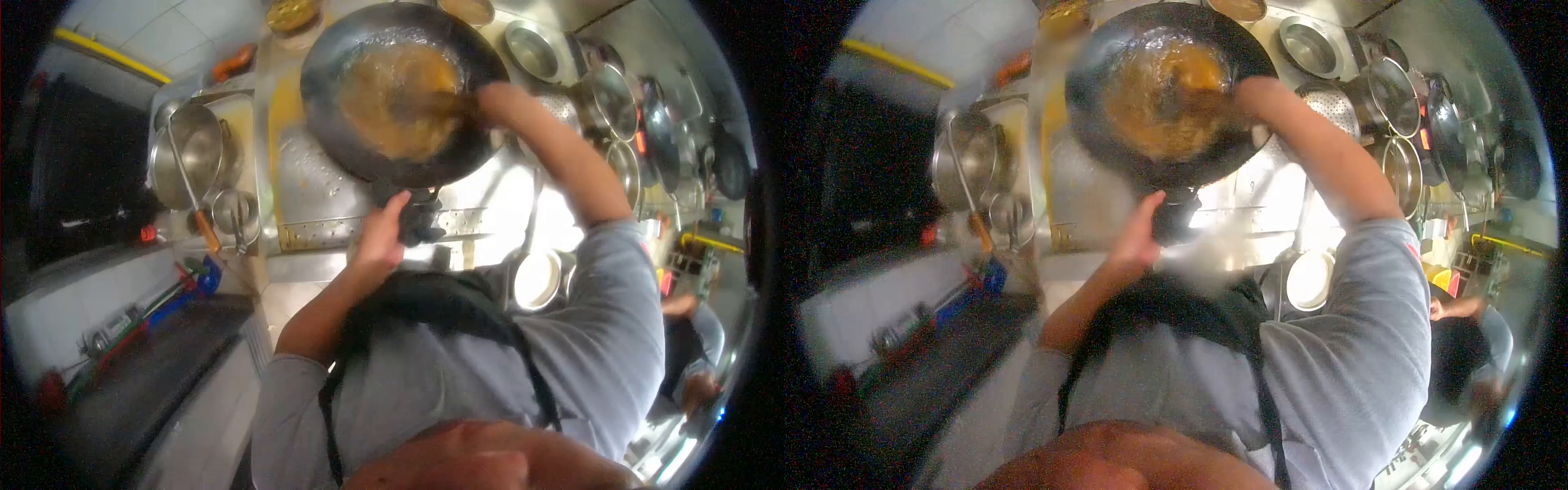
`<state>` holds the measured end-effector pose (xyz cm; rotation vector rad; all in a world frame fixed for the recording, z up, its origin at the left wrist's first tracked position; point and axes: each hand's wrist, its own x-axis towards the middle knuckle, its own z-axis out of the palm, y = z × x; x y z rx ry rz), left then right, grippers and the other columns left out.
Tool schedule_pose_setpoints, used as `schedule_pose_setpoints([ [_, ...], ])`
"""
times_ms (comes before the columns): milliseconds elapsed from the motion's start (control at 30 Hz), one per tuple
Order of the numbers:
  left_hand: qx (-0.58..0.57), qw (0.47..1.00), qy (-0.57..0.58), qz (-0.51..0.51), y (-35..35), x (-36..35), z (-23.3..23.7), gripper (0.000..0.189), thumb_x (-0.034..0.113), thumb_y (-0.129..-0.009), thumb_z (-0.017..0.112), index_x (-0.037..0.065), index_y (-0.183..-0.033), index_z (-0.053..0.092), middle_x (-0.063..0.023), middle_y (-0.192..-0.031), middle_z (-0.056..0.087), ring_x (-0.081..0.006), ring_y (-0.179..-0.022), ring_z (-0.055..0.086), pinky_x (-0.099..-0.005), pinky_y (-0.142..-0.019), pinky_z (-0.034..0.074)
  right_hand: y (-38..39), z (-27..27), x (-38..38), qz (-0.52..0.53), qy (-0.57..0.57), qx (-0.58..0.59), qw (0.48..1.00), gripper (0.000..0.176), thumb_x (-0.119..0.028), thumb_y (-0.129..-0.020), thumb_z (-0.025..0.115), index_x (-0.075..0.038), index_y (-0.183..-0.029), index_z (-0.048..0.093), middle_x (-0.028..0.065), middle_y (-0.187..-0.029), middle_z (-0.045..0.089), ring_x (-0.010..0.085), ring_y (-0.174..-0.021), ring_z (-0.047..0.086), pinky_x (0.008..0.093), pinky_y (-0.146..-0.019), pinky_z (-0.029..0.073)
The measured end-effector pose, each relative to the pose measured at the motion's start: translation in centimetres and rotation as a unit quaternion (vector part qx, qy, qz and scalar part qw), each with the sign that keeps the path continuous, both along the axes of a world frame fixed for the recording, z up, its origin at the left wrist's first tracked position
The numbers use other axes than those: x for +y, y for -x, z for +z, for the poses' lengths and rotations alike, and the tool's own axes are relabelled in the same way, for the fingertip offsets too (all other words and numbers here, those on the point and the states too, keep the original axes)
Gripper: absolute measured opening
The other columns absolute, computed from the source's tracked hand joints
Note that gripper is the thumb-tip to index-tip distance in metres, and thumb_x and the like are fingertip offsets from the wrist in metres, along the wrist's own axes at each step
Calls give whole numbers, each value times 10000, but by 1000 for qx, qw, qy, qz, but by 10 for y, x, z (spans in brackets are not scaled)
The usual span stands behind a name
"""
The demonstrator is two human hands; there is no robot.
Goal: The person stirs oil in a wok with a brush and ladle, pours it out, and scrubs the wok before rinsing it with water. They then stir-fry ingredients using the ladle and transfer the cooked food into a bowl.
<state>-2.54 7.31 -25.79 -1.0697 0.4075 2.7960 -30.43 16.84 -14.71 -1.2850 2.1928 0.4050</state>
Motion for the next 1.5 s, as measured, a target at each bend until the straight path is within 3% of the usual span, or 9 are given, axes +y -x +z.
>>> schedule_pose_setpoints([
  [167,-59,996,63,-36,-1,-2,0,313,218,-868,637,-33,-1054,632,-105,-925,681,-211,-801,668,-357,-674,534,6,-81,-83,-119,67,90,987,311,-202,-882,549,-65,-1143,650,195,-1069,676,328,-959,679,436,-819,556],
  [267,-64,992,98,-46,-1,-4,13,319,221,-877,635,-28,-1075,623,-112,-953,681,-213,-818,674,-354,-688,539,-47,-61,-60,-100,204,-77,971,819,-264,-723,703,-145,-1464,374,209,-1133,647,359,-1014,634,419,-853,508],
  [400,-21,997,55,-50,0,-6,29,314,212,-883,637,-23,-1089,616,-118,-998,679,-217,-847,681,-351,-727,548,-27,20,7,-88,4,-259,962,833,-282,-701,752,-179,-1453,409,213,-1253,600,306,-1128,598,392,-984,443],
  [533,-38,998,45,-34,-2,-5,22,299,202,-881,651,-19,-1080,619,-117,-1028,675,-217,-874,683,-356,-775,555,79,-7,23,-88,-172,20,981,542,-361,-762,754,-123,-1232,626,141,-1051,694,268,-923,682,406,-803,537],
  [633,-50,996,56,-53,-7,-1,3,325,236,-916,595,-18,-1117,603,-130,-1066,668,-242,-919,673,-402,-817,552,56,-10,-38,-111,73,171,976,226,-227,-835,604,-57,-938,712,161,-937,712,288,-868,703,413,-725,568],
  [967,9,999,21,-36,-4,-1,0,264,146,-901,614,-48,-1080,602,-149,-1066,664,-244,-910,679,-351,-770,567,-37,34,36,-69,-16,-99,993,636,-355,-733,724,-204,-1326,551,173,-1125,663,332,-1042,632,432,-920,487],
  [1167,3,1000,13,17,-7,4,-9,349,138,-885,647,-83,-1136,548,-177,-1094,647,-293,-925,672,-412,-802,579,20,54,82,-91,-58,226,968,246,-292,-825,601,-110,-956,703,96,-873,711,313,-782,690,414,-675,554],
  [1400,8,998,56,-19,-5,-2,-5,299,164,-887,648,-62,-1077,602,-143,-1031,669,-239,-919,673,-349,-775,563,-55,78,52,-64,30,34,997,201,-218,-736,691,-67,-863,732,138,-831,704,327,-801,687,419,-696,550],
  [1500,-74,988,124,-63,-7,-7,-5,303,175,-886,647,-57,-1079,615,-131,-1023,678,-225,-907,674,-340,-759,561,-43,20,6,-6,-82,-75,994,500,-305,-795,685,-140,-1257,587,207,-950,679,323,-869,673,431,-769,531],
])
